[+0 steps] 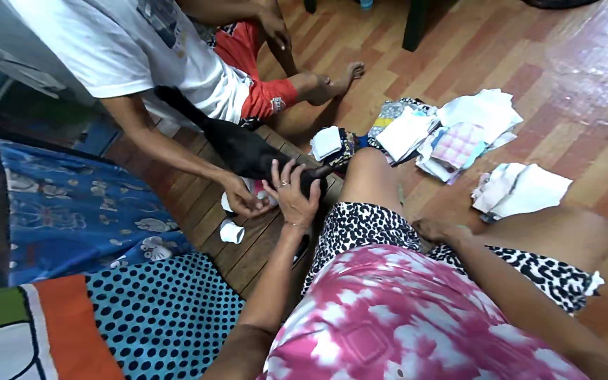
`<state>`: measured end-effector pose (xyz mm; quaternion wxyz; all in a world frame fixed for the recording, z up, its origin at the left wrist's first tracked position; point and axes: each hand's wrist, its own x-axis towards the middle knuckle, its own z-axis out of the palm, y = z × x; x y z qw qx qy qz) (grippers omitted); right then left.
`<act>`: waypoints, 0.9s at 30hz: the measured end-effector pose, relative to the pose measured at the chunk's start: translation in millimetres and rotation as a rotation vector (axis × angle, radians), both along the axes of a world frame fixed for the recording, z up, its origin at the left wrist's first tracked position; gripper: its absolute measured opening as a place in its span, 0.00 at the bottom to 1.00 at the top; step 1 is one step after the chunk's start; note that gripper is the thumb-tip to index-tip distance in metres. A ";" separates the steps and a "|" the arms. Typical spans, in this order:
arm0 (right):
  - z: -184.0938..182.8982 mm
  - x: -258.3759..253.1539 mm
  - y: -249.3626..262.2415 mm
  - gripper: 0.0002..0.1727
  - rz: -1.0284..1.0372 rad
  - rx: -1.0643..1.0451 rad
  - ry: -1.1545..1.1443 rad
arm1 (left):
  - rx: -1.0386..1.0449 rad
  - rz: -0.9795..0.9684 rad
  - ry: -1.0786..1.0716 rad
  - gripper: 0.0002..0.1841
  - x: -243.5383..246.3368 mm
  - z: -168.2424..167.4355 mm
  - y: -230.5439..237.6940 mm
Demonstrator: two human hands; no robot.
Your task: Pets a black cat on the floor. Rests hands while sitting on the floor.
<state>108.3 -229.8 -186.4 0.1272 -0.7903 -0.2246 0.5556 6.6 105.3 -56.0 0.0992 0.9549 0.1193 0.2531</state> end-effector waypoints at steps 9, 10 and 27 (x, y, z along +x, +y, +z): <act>-5.9 1.6 -0.7 0.24 0.005 -0.014 -0.007 | 0.197 -0.109 0.109 0.20 42.8 8.2 -19.4; -8.8 1.9 -1.1 0.24 -0.006 -0.007 -0.018 | 0.215 -0.134 0.072 0.20 51.0 4.3 -15.4; -8.3 5.1 -2.1 0.23 0.015 0.000 0.006 | -0.132 -0.538 0.046 0.15 70.4 29.6 -85.7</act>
